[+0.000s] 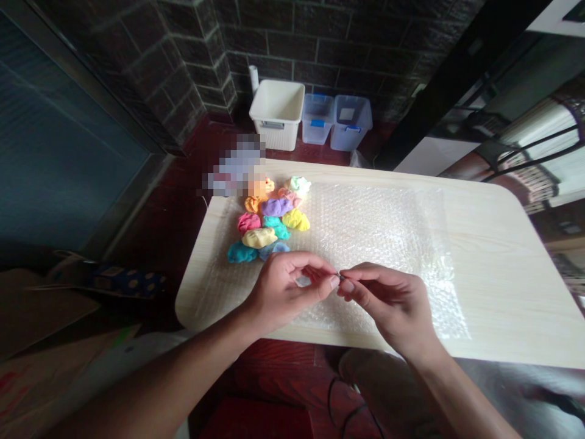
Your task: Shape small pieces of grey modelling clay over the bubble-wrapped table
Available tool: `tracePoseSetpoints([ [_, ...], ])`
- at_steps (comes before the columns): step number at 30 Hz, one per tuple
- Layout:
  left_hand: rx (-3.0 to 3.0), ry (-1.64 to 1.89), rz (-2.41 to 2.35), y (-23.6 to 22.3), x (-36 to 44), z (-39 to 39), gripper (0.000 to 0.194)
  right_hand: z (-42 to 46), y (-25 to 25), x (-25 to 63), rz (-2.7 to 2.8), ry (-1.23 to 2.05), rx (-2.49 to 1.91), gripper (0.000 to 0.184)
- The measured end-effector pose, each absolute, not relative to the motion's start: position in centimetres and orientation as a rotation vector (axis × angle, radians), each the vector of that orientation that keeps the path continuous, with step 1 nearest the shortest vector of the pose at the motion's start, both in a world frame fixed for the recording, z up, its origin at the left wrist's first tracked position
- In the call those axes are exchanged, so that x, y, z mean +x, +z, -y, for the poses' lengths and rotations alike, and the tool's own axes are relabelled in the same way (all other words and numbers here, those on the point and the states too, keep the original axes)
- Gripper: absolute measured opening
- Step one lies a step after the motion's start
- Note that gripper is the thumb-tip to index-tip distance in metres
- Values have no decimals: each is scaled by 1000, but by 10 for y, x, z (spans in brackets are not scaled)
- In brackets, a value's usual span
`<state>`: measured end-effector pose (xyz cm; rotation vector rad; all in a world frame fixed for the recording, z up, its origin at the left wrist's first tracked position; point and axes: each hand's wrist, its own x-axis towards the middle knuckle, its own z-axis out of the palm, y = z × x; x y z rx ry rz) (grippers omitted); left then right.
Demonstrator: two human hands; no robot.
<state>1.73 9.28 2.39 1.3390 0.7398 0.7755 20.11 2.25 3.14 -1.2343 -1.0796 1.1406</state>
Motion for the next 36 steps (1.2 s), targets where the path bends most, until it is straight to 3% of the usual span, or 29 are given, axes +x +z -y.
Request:
tracePoseSetpoints([
  [15,1556,884,-761,25,18,-91,9,-23,31,200,997,1251,-1268,4],
  [19,1659,953,-779,26,13,-96,21,-26,28,209,999,1189,-1313,9],
  [23,1937,1013,-819,29,5,-107,13,-32,18,230,1056,998,-1512,19],
  [27,2198,825,-758,25,0,-108,17,-34,8,244,1202,836,-1732,25],
  [32,2499,446,-741,14,1,-99,29,-32,8,239,1442,655,-1840,14],
  [36,2631,270,-746,10,2,-98,19,-34,7,237,1632,471,-1877,10],
])
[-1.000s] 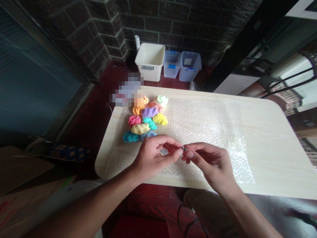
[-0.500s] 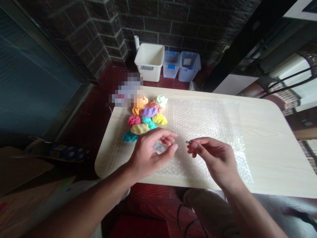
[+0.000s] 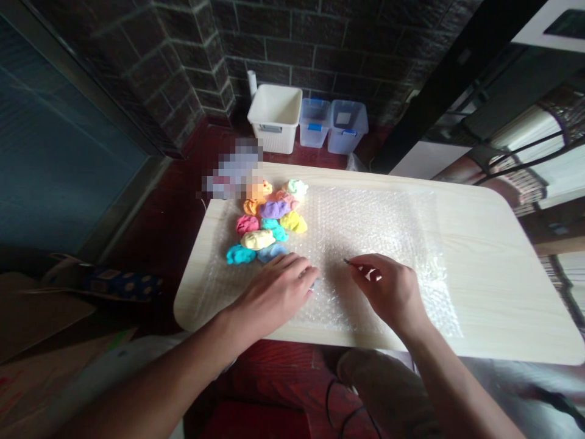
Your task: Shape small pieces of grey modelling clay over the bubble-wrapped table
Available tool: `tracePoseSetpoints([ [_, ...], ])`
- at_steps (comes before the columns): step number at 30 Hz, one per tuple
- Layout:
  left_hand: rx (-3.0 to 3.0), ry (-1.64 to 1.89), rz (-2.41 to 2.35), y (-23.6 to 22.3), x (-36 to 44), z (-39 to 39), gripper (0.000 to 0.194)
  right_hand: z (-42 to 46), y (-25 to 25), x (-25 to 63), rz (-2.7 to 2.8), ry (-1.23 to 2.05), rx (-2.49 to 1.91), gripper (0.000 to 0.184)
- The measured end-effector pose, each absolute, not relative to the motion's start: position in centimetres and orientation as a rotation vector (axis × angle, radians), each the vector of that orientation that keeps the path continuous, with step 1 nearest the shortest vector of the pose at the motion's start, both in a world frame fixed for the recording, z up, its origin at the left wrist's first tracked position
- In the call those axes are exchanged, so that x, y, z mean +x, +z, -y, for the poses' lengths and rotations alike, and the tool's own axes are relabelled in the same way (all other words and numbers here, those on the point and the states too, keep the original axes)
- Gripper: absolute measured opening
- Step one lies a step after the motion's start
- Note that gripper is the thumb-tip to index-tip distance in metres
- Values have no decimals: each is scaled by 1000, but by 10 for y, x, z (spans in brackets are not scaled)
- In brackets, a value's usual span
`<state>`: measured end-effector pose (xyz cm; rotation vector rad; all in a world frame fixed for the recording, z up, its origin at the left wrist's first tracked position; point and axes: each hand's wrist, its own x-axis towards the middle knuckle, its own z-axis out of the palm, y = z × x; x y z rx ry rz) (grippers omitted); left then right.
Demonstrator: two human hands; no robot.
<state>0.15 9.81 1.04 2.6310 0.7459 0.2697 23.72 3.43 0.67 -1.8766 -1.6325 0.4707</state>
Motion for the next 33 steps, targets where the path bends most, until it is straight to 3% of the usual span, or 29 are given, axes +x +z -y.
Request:
tracePoseSetpoints([
  [5,2604,249,-756,11,1,-99,9,-36,2,241,1706,437,-1914,8],
  [9,2430,361,-775,16,4,-96,18,-33,9,239,1622,504,-1900,14],
  [16,2146,487,-734,27,7,-89,26,-21,25,214,1444,1061,-1480,21],
  [33,1835,415,-666,30,0,-88,16,-7,27,203,1312,1173,-1398,13],
])
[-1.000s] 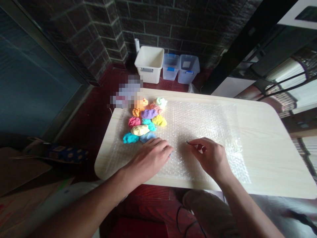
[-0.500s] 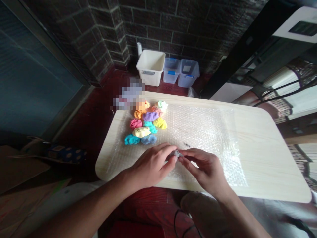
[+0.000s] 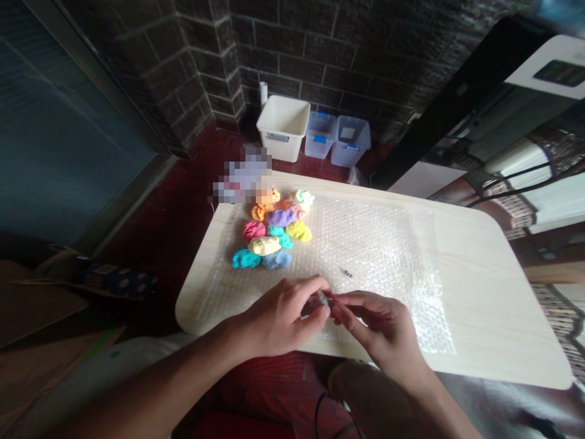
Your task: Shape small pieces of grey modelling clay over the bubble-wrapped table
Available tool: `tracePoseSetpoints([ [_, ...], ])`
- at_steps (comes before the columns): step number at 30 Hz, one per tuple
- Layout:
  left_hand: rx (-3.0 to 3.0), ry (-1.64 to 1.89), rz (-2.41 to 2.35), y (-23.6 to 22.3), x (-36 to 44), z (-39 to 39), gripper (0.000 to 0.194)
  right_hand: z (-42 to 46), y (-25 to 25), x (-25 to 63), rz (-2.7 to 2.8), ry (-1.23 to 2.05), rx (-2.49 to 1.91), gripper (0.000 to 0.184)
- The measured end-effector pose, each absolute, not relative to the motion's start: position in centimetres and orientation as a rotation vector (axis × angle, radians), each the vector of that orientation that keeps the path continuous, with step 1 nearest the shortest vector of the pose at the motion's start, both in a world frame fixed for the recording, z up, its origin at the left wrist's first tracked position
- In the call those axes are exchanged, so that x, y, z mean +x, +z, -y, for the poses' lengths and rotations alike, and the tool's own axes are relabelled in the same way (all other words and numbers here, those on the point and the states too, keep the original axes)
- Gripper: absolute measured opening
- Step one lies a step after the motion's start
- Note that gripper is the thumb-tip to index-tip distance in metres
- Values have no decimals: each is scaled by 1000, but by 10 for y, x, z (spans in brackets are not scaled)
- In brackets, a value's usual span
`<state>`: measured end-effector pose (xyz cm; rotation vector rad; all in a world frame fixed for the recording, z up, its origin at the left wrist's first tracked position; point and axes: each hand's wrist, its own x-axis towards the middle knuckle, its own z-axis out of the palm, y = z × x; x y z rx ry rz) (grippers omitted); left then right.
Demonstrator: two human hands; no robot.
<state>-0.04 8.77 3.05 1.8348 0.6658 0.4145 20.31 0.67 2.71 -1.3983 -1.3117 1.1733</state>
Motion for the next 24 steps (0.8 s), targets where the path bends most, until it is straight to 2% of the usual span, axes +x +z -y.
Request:
tracePoseSetpoints([
  [5,1772,465,-644,29,-1,-87,23,-6,25,203,1177,1316,-1304,21],
  [15,1714,483,-576,27,1,-84,32,-11,28,208,990,1517,-1205,14],
  [24,1705,484,-544,29,0,-84,36,-11,33,207,1140,1489,-1178,12],
])
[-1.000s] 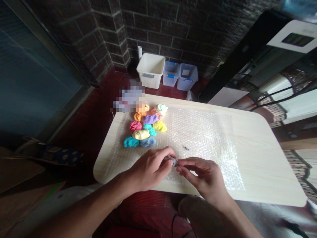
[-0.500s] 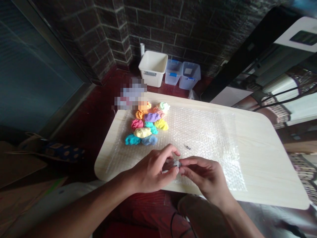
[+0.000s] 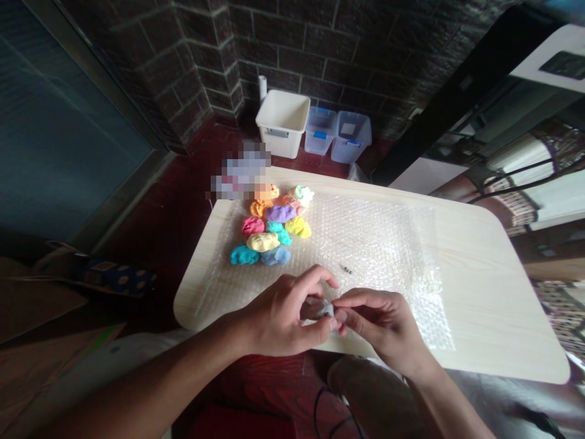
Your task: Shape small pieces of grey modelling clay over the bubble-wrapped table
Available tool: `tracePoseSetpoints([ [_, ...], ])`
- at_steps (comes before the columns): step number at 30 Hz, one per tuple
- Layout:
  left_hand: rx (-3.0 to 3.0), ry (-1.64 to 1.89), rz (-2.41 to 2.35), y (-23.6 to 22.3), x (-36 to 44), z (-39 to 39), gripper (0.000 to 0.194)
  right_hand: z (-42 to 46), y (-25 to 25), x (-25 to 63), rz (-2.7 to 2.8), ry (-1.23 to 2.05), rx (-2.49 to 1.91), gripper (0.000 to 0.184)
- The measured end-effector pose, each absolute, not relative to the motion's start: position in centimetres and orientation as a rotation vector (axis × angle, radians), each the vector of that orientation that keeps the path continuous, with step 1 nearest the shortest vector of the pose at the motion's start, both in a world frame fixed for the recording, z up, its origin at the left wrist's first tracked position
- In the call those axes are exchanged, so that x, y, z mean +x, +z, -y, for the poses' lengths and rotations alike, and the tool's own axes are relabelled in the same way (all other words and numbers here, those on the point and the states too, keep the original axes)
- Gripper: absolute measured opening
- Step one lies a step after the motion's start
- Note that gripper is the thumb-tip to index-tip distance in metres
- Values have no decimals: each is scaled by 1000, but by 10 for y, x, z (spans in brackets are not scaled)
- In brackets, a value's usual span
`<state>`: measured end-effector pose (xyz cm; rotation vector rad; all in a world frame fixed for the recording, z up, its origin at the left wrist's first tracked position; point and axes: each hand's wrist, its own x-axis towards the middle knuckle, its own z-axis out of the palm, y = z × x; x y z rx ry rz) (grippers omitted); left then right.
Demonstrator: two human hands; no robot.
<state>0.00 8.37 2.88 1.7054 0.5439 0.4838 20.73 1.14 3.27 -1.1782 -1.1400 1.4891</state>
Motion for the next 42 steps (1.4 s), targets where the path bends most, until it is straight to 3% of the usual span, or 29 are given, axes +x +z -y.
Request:
tracePoseSetpoints([
  [5,1717,464,-565,29,1,-84,37,-9,31,202,1083,1432,-1253,5],
  [13,1667,432,-583,30,-1,-87,35,-13,30,206,1092,1490,-1193,15],
  [22,1602,378,-597,31,-1,-88,34,-10,33,203,1138,1473,-1248,8],
  [34,1834,421,-626,26,1,-86,36,-14,30,199,1081,1488,-1362,23],
  [42,1827,424,-641,25,2,-85,36,-13,30,198,1052,1474,-1354,22],
])
